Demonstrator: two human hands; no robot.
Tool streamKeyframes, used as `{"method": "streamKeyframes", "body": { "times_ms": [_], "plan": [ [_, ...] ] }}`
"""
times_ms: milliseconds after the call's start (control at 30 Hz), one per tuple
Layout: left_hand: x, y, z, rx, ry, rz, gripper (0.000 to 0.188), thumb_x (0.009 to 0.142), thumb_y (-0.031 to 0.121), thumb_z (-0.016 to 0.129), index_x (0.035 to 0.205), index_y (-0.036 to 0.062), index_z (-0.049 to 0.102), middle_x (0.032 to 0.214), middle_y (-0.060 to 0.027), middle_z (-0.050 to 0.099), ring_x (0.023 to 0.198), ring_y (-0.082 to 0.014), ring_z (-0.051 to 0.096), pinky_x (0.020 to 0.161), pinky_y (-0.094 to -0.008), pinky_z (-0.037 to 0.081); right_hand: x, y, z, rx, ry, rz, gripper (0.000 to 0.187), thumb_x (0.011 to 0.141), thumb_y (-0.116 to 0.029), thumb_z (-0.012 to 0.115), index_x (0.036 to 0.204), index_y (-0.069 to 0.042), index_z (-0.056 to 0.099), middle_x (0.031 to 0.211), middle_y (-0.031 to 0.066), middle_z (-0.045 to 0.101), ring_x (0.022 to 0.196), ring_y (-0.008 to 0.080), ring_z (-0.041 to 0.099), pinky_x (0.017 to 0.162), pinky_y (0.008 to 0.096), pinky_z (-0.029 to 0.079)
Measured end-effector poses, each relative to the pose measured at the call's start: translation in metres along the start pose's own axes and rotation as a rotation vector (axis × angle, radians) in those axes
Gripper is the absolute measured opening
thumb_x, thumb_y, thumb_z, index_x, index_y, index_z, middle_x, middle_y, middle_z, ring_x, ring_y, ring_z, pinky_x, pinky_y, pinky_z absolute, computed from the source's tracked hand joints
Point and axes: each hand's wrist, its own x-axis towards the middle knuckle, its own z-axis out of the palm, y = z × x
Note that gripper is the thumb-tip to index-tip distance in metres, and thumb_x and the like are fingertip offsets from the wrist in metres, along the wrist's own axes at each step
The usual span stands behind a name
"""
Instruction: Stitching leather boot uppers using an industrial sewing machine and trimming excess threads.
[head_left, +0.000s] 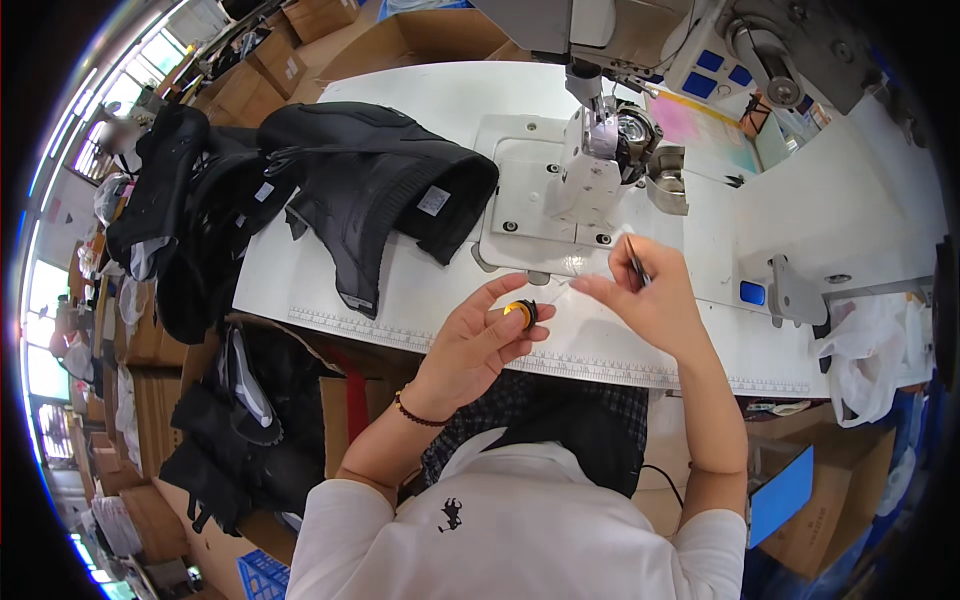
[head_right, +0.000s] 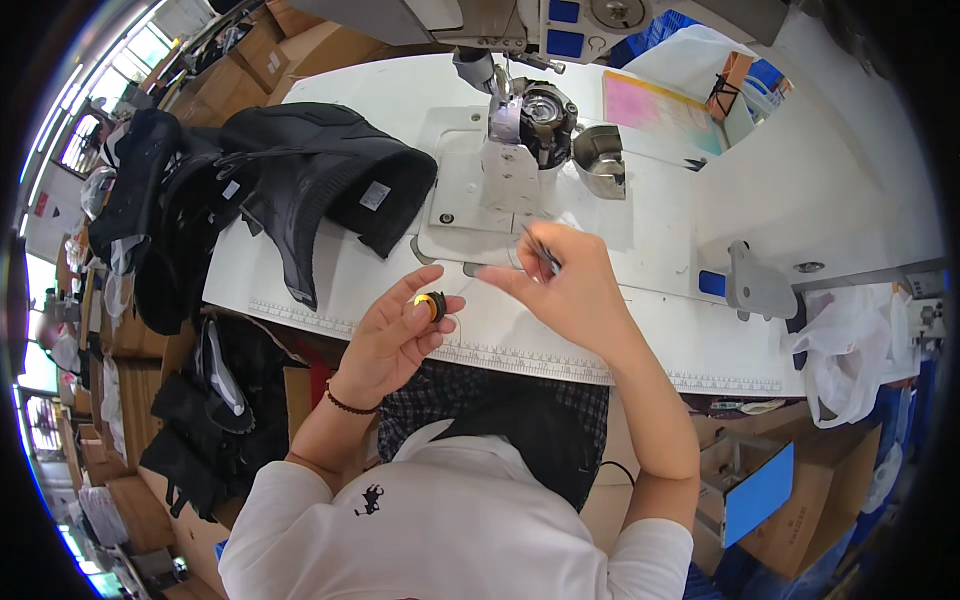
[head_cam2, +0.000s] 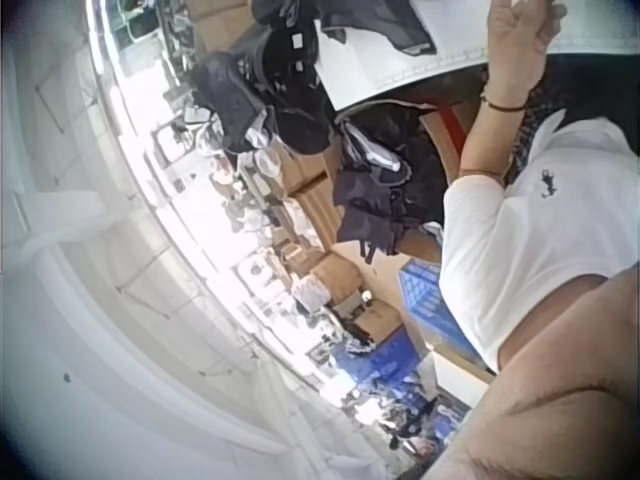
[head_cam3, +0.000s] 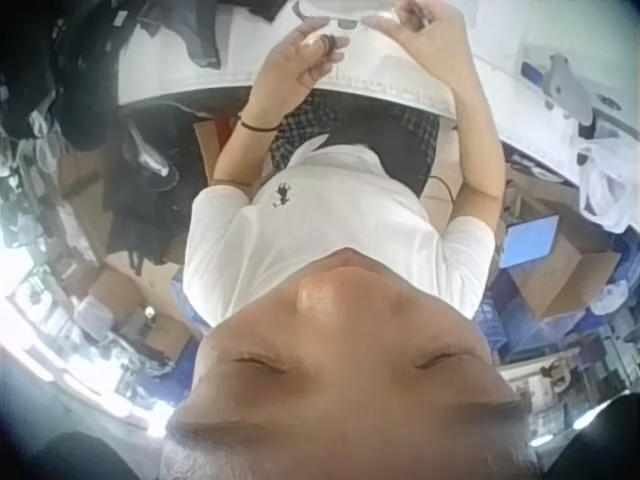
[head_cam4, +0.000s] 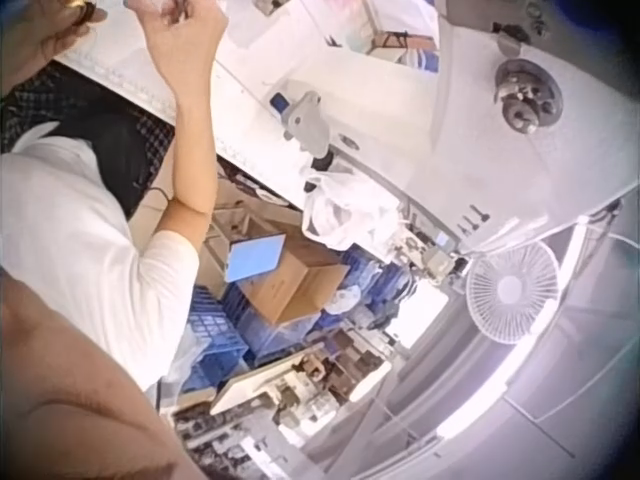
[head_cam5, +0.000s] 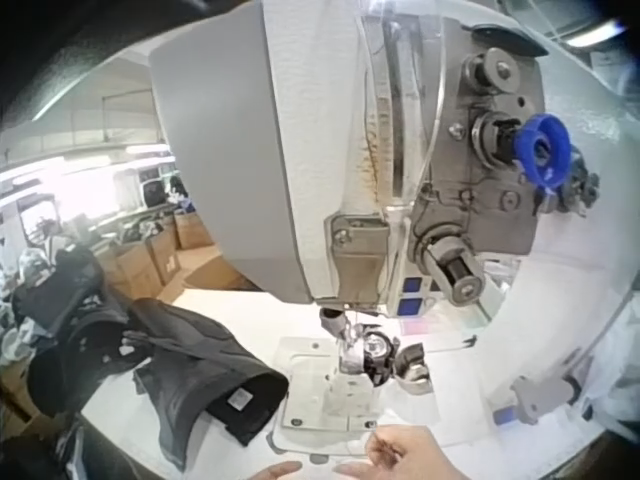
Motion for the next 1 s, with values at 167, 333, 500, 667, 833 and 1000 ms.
{"method": "streamKeyframes", "body": {
  "times_ms": [167, 333, 500, 667, 833, 1000],
  "plan": [
    [0.0, -0.003, 0.002, -0.071, -0.054, -0.008, 0.025, 0.086, 0.009, 0.046, 0.11, 0.0024, 0.045, 0.104, -0.0177, 0.054, 0.076, -0.009, 0.054, 0.07, -0.0177, 0.046, 0.01, -0.009, 0.009, 0.146, 0.043, -0.026, 0.037, 0.063, -0.017, 0.074, 0.056, -0.007, 0.039, 0.05, -0.0058, 0.034, 0.049, 0.0022, 0.029, 0.042, 0.0189, 0.023],
    [0.002, -0.003, 0.004, -0.084, -0.068, 0.009, 0.021, 0.083, 0.007, 0.052, 0.103, 0.0009, 0.052, 0.097, -0.0148, 0.057, 0.082, -0.012, 0.056, 0.072, -0.0196, 0.046, 0.016, -0.027, 0.013, 0.208, 0.054, -0.218, 0.038, 0.063, -0.012, 0.075, 0.055, -0.008, 0.038, 0.051, -0.0072, 0.034, 0.049, 0.0015, 0.027, 0.043, 0.018, 0.023],
    [-0.003, 0.002, 0.002, 0.022, -0.127, 0.091, 0.022, 0.081, 0.006, 0.054, 0.102, -0.0008, 0.053, 0.096, -0.013, 0.057, 0.082, -0.0149, 0.056, 0.073, -0.0217, 0.046, 0.021, -0.015, 0.007, 0.138, 0.113, -0.106, 0.034, 0.064, -0.015, 0.074, 0.054, -0.005, 0.043, 0.049, -0.0036, 0.04, 0.047, 0.0039, 0.034, 0.042, 0.0194, 0.028],
    [-0.004, 0.004, 0.008, -0.05, -0.148, 0.173, 0.024, 0.081, 0.006, 0.055, 0.103, -0.0024, 0.052, 0.094, -0.0125, 0.057, 0.086, -0.0177, 0.057, 0.074, -0.0254, 0.047, 0.003, 0.03, 0.021, 0.248, 0.107, 0.162, 0.033, 0.069, -0.018, 0.07, 0.053, -0.006, 0.044, 0.048, -0.0049, 0.043, 0.046, 0.003, 0.035, 0.04, 0.0192, 0.027],
    [0.004, 0.012, 0.007, -0.125, -0.175, 0.267, 0.025, 0.079, 0.004, 0.056, 0.103, -0.0024, 0.053, 0.092, -0.0135, 0.058, 0.078, -0.0178, 0.058, 0.07, -0.0243, 0.047, -0.024, 0.009, 0.038, 0.519, -0.255, 0.542, 0.02, 0.072, -0.018, 0.067, 0.07, -0.002, 0.057, 0.062, -0.0012, 0.052, 0.047, 0.0031, 0.042, 0.04, 0.0191, 0.034],
    [0.012, 0.025, 0.019, 0.9, -0.032, 0.714, 0.03, 0.059, -0.002, 0.071, 0.088, -0.0027, 0.062, 0.076, -0.0124, 0.06, 0.062, -0.0157, 0.058, 0.055, -0.0233, 0.046, -0.017, -0.009, 0.011, 0.531, 0.015, 0.033, 0.024, 0.074, -0.007, 0.063, 0.097, -0.002, 0.059, 0.099, 0.006, 0.055, 0.06, 0.005, 0.049, 0.056, 0.0176, 0.04]
  ]
}}
